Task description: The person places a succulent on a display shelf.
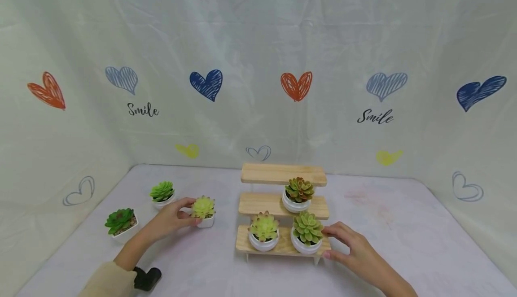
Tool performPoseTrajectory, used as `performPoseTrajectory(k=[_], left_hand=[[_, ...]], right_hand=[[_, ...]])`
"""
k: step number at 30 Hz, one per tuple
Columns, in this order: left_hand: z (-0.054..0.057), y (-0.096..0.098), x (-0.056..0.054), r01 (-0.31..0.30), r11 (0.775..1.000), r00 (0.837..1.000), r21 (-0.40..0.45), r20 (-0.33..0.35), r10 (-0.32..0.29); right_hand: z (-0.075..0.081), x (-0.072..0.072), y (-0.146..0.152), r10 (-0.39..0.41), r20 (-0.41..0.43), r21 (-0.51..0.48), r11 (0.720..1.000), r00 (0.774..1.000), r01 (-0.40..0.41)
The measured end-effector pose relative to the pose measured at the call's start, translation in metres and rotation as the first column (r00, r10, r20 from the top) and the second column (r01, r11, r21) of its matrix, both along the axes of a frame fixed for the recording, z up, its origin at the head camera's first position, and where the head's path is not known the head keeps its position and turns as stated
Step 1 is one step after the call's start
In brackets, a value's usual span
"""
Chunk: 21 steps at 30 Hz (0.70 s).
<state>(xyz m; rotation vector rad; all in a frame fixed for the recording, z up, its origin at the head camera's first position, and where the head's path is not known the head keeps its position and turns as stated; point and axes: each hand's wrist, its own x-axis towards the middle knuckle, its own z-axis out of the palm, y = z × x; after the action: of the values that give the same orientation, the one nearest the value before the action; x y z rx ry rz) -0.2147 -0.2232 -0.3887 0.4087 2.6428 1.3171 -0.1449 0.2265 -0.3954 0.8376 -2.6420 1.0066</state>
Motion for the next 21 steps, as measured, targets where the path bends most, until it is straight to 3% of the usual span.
performPoseTrajectory(k=[7, 14, 21], left_hand=[[0.003, 0.004, 0.003, -0.051, 0.999, 0.993, -0.016, -0.108, 0.049], [0.016, 0.019, 0.011, -0.111, 0.993, 0.966, 0.035, -0.233, 0.116], [0.033, 0.042, 0.018, -0.147, 0.986, 0.942, 0.078, -0.292, 0.164]], right_hand=[[-0.001, 0.001, -0.001, -0.008, 0.011, 0.004, 1.0, 1.0, 0.008], [-0.001, 0.001, 0.0, -0.013, 0.008, 0.011, 1.0, 1.0, 0.013], [-0.002, 0.0, 0.0, -0.01, -0.008, 0.009, 1.0, 1.0, 0.01]])
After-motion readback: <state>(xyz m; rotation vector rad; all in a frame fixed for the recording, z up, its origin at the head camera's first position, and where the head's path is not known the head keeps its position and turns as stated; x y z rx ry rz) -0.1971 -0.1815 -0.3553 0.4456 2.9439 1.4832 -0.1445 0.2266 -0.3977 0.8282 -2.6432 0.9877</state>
